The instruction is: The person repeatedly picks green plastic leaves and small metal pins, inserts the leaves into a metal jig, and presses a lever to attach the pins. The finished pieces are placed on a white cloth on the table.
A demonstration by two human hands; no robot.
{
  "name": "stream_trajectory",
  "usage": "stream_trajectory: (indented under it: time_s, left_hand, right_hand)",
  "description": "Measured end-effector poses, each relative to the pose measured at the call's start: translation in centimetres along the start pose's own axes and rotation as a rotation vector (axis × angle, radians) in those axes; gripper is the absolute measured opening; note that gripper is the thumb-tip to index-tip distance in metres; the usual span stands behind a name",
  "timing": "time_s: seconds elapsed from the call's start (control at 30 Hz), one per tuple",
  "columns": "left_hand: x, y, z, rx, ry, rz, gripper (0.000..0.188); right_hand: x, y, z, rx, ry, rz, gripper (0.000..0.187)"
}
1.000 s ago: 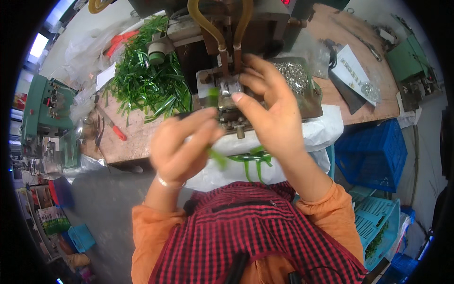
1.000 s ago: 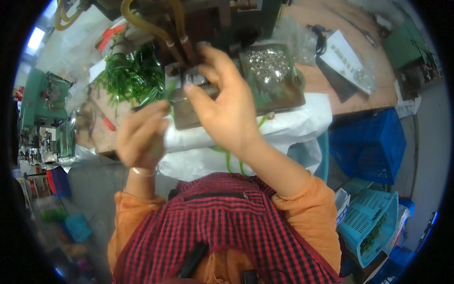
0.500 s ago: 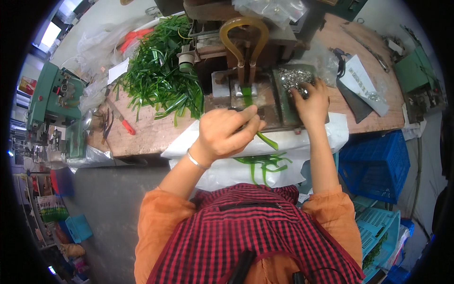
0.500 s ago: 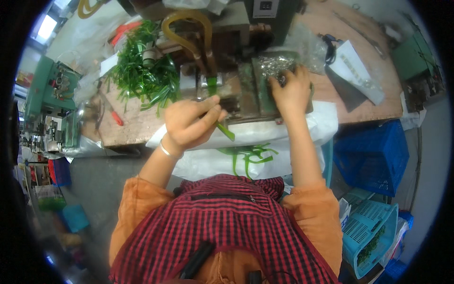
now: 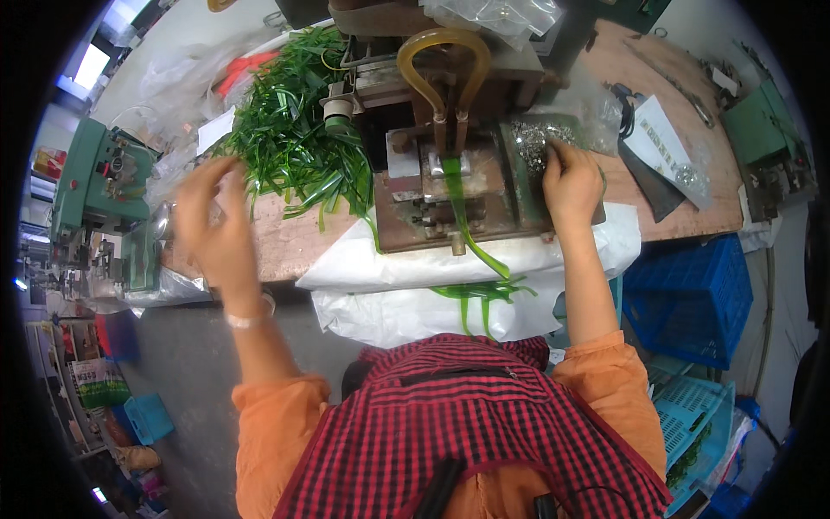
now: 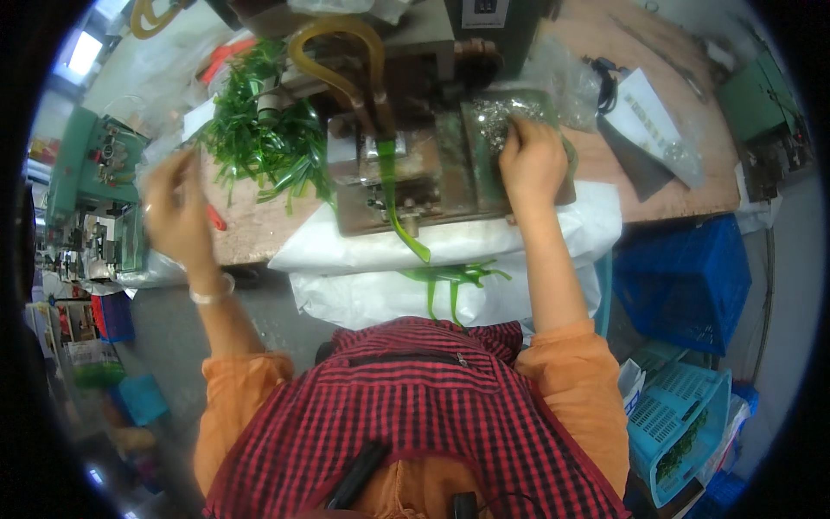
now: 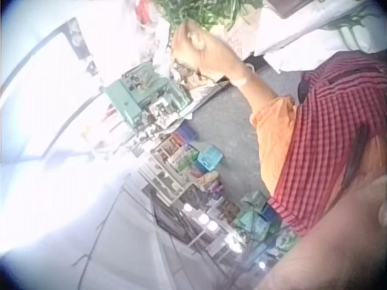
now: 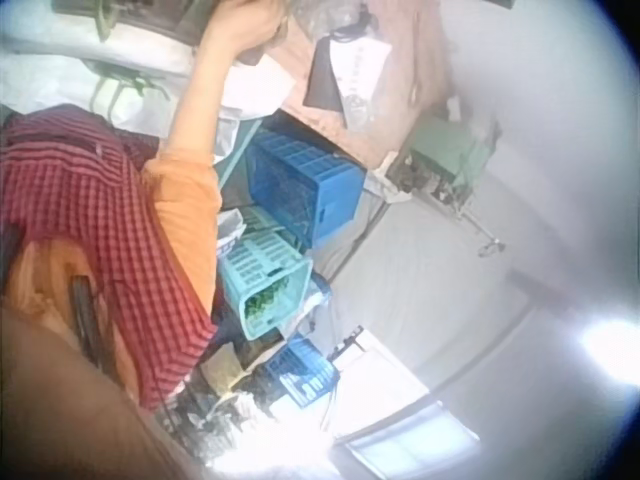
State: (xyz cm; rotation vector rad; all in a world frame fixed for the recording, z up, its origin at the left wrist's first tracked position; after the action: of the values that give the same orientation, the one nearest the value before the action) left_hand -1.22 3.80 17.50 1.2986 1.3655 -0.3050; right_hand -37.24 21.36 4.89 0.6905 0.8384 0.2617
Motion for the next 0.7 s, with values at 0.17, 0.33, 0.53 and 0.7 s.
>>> stream_trajectory:
  time_s: [0.17, 0.33, 0.53, 0.7]
  left_hand:
    - [10.5, -10.3, 9.3, -0.575, 0.198, 0.657, 0.025]
    - [11.8, -10.3, 8.8, -0.394, 0.103, 0.512, 0.025]
    - [8.7, -7.2, 8.6, 0.112, 0.416, 0.293, 0.037]
    - [7.0, -8.3, 8.9, 0.531, 0.656, 0.189, 0.045]
  right_hand:
    - [0.7, 0.4, 0.0, -0.197, -0.101, 0.020, 0.017]
    - [4.1, 5.9, -3.2, -0.124, -0.202, -0.019, 0.016]
    - [4.6, 7.3, -3.1, -0.177, -0.195, -0.012, 0.014]
    - [0.8, 6.5, 4.9, -0.367, 0.102, 0.019, 0.013]
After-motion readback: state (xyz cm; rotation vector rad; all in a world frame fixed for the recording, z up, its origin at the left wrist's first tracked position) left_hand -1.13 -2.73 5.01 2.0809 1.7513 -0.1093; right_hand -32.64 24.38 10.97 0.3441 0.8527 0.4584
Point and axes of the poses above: each hand's wrist, its own x-axis away from the middle knuckle, its own y-axis out of the back of the hand, z = x × y, the point moved 4 cm from there along -x, towards the middle knuckle, and after that the axes turned 5 degrees about -y, right-handed, at the moved point
